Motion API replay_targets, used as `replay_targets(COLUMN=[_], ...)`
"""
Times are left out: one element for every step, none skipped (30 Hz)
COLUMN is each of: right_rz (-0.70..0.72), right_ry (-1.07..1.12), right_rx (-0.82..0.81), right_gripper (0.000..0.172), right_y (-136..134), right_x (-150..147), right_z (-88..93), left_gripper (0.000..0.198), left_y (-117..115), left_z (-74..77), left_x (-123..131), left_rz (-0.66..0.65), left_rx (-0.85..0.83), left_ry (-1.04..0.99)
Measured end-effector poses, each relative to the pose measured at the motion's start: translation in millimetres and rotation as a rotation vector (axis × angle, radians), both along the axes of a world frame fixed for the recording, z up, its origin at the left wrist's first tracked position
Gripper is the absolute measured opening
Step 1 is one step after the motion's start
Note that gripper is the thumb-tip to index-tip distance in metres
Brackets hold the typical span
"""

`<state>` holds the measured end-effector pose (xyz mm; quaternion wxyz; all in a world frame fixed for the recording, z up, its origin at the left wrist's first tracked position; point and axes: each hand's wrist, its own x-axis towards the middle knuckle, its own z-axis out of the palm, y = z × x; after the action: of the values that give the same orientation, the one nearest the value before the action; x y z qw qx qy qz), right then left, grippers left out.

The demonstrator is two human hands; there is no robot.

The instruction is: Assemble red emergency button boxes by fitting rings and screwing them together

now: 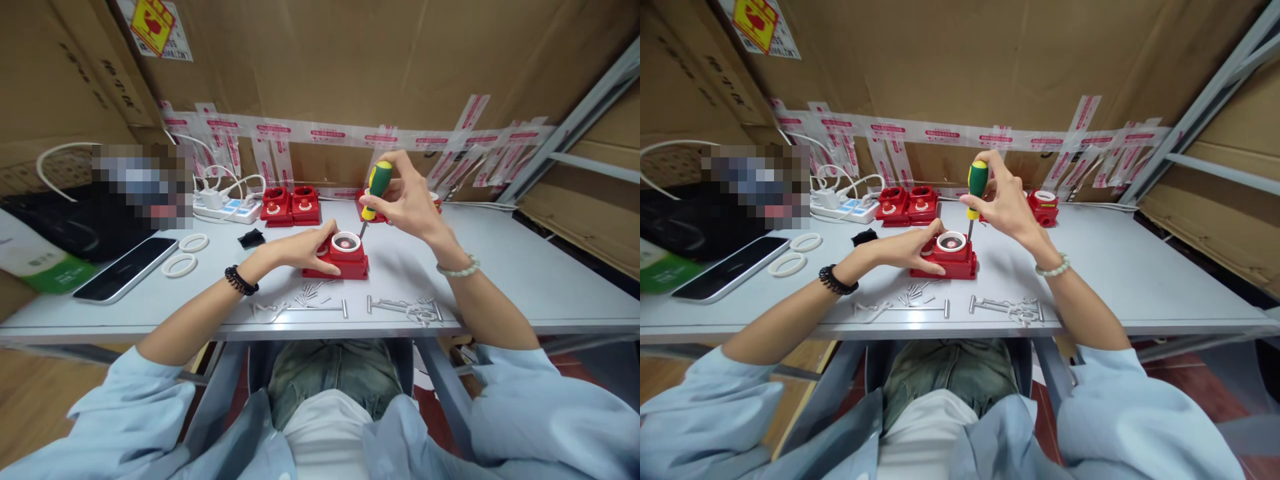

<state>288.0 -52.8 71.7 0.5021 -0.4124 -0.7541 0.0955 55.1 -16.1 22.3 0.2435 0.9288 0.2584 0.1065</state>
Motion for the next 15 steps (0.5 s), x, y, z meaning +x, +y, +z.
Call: replay_targets(right_rz=[-0.067,-0.127,-0.172,-0.2,-0.213,-0.214,-0.208,-0.192,-0.161,-0.11,-0.037,0.042,0.102,0.138,0.141], right_ry=[0.006,0.01,0.01,0.003,-0.014,-0.042,-0.075,-0.105,-0.129,-0.142,-0.139,-0.125,-0.099,-0.07,-0.043], right_rx=[0.045,0.085,0.117,0.136,0.143,0.139,0.13,0.118,0.098,0.069,0.03,-0.017,-0.052,-0.074,-0.075], right_gripper=[0.056,0.055,0.055,0.055,0.056,0.058,0.059,0.059,0.057,0.054,0.05,0.048,0.046,0.045,0.045], right_y=[0,0,0,0,-1,-2,-3,-4,-5,-6,-7,-8,-8,-9,-9], right_x=[-4,-8,-11,-13,-14,-13,-11,-7,-3,2,6,10,12,13,13], right_z=[-2.7,-5.2,-7.1,-8.1,-8.1,-7.1,-5.1,-2.3,0.8,4.0,6.9,9.2,10.6,11.0,10.3], left_gripper=[0.067,0.067,0.067,0.067,0.067,0.066,0.065,0.065,0.065,0.065,0.065,0.064,0.064,0.064,0.064], left_y=[0,0,0,0,0,1,1,1,2,2,1,1,1,0,0], left_z=[-0.1,-0.3,-0.6,-1.1,-1.6,-2.0,-2.4,-2.7,-2.8,-2.7,-2.5,-2.2,-1.8,-1.4,-1.0], left_x=[0,0,0,0,0,0,0,0,-1,-1,-1,-1,-1,-1,-1], left_rz=[0.003,0.007,0.01,0.009,0.006,0.002,-0.002,-0.006,-0.009,-0.012,-0.014,-0.016,-0.017,-0.016,-0.013], left_rx=[0.003,0.005,0.006,0.007,0.008,0.009,0.01,0.009,0.005,-0.003,-0.014,-0.025,-0.034,-0.04,-0.042], left_ry=[-0.004,-0.008,-0.01,-0.01,-0.009,-0.007,-0.005,-0.005,-0.008,-0.015,-0.024,-0.033,-0.041,-0.047,-0.049])
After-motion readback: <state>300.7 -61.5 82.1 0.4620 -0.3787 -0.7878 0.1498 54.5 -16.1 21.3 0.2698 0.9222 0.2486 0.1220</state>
